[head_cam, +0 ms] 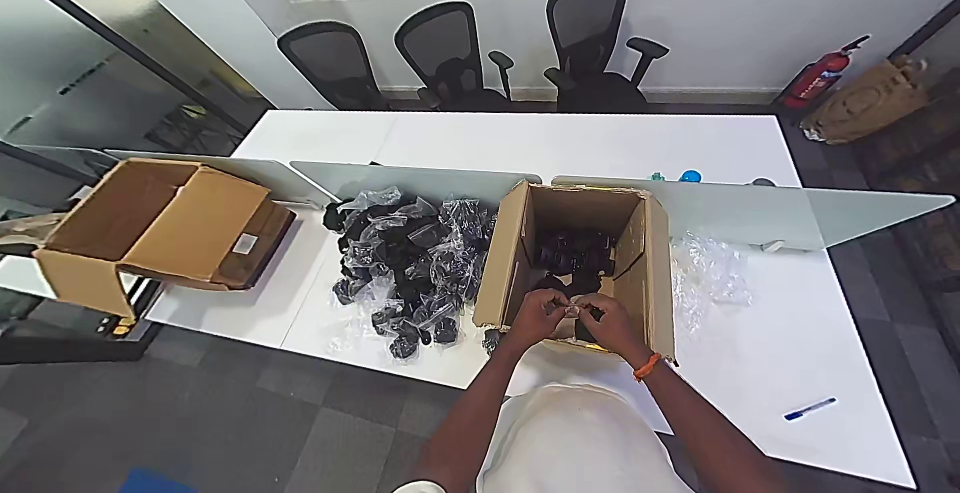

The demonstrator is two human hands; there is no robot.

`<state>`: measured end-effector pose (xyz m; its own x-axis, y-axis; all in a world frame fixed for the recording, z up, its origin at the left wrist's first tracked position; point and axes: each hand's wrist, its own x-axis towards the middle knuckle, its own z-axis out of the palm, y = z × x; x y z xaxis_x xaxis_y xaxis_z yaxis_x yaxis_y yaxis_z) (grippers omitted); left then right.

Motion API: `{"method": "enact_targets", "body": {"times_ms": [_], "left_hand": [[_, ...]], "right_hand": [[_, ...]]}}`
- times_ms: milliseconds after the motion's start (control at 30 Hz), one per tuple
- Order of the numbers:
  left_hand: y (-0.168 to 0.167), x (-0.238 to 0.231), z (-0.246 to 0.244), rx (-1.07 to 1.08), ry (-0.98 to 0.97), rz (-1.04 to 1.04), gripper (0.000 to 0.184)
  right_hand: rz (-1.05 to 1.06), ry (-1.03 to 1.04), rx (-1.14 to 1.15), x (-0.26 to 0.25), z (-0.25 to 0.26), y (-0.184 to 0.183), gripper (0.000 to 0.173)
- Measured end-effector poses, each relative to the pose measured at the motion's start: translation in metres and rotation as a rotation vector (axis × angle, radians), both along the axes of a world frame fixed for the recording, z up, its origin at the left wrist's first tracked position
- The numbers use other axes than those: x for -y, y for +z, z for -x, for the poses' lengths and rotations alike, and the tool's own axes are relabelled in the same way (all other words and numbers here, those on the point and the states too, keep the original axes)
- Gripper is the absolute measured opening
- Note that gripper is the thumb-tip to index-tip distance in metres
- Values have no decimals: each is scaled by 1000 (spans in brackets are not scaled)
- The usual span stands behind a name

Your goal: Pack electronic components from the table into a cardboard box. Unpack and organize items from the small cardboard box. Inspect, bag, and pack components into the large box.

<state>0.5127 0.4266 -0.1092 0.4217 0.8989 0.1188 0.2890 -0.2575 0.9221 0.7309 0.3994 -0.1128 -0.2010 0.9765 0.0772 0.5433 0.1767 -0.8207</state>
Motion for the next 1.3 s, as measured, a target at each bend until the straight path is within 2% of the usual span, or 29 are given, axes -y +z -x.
{"method": "enact_targets", "body": {"times_ms": [333, 500, 600, 733, 800, 933, 1067, 1167, 1300], "left_hand": [[-2, 1, -2, -16, 13, -4, 15], [-1, -1, -1, -20, 212, 48, 23], [-2, -4, 1, 153, 345, 82, 30], [1, -7, 5, 409, 402, 106, 38], [0, -7, 7, 436, 397, 129, 36], [-1, -6, 4, 226, 337, 162, 24], [0, -5, -1, 7, 187, 152, 20], [0, -5, -2, -8, 99, 142, 18], [1, -5, 1, 42, 57, 118, 18]], "right_hand": [[5, -7, 32, 0, 1, 0, 23], [23, -225, -125, -2, -2, 8, 17], [92, -281, -174, -4, -4, 11, 14], [210, -150, -113, -6, -3, 5, 19], [239, -124, -44, -7, -3, 0, 22], [179, -214, 139, -6, -3, 5, 30], [70, -185, 122, -3, -3, 9, 35], [96, -42, 68, -2, -2, 7, 33], [88, 30, 50, -6, -1, -1, 23]]}}
